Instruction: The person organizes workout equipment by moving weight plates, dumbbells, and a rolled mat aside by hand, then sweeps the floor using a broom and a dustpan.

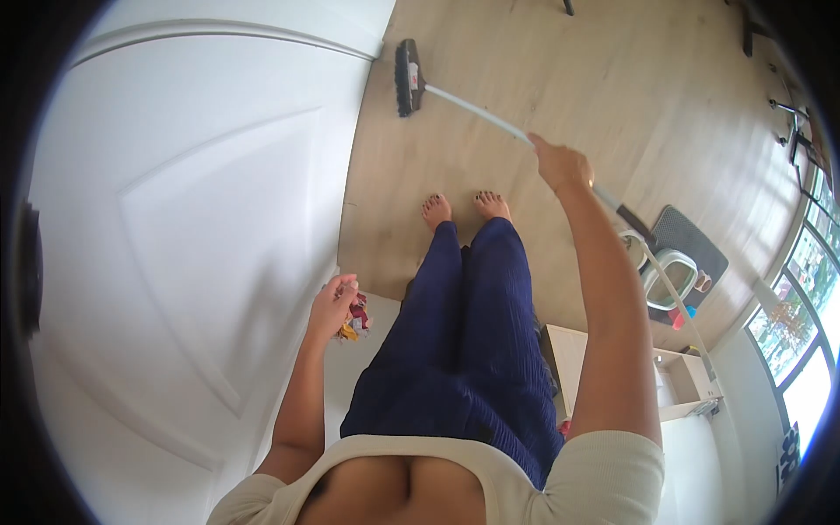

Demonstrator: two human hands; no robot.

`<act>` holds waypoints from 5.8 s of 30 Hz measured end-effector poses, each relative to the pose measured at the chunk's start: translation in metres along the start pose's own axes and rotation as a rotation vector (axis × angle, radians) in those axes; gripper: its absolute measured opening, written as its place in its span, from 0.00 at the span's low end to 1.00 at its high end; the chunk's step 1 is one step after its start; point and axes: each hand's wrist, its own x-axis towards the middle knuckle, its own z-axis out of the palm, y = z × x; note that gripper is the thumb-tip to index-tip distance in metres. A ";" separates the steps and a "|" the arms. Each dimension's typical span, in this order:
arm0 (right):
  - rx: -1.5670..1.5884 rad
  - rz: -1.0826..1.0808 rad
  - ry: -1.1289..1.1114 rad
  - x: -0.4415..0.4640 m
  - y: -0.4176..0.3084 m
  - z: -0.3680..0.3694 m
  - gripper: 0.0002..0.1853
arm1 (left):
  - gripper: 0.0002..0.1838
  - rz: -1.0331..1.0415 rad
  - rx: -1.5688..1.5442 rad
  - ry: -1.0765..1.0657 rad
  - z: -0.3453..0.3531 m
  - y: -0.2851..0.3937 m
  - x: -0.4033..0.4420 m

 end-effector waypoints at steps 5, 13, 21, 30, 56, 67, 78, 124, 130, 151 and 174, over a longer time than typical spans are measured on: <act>0.123 0.237 -0.126 -0.111 0.038 0.062 0.19 | 0.17 0.062 -0.080 0.092 -0.027 0.017 0.007; 0.318 0.072 0.004 -0.072 -0.048 0.034 0.21 | 0.12 0.129 -0.174 0.125 -0.030 0.047 0.037; 0.283 0.153 -0.120 -0.100 -0.006 0.120 0.22 | 0.12 0.157 -0.043 0.061 -0.030 0.052 0.037; 0.163 0.302 -0.084 -0.202 0.079 0.122 0.20 | 0.14 0.169 -0.012 0.059 -0.023 0.040 0.055; 0.322 0.160 0.060 -0.169 0.071 0.060 0.21 | 0.13 0.279 -0.250 0.187 -0.008 0.090 0.009; 0.368 0.055 0.278 -0.020 -0.015 -0.098 0.20 | 0.13 0.311 -0.004 0.069 -0.011 0.129 -0.030; 0.584 0.385 0.201 -0.220 0.058 -0.002 0.18 | 0.13 0.334 0.118 0.020 -0.028 0.144 -0.046; 0.552 0.282 0.211 -0.057 -0.049 -0.081 0.21 | 0.14 0.225 0.030 -0.057 -0.037 0.113 -0.003; 0.493 0.316 0.163 -0.193 -0.015 0.054 0.24 | 0.13 0.299 0.015 -0.074 -0.038 0.125 -0.008; 0.788 0.177 0.532 -0.102 0.014 0.022 0.23 | 0.08 0.614 -0.083 0.087 0.021 0.154 -0.047; 1.112 0.164 0.555 0.055 0.007 -0.174 0.20 | 0.09 0.651 0.027 0.121 0.021 0.227 -0.013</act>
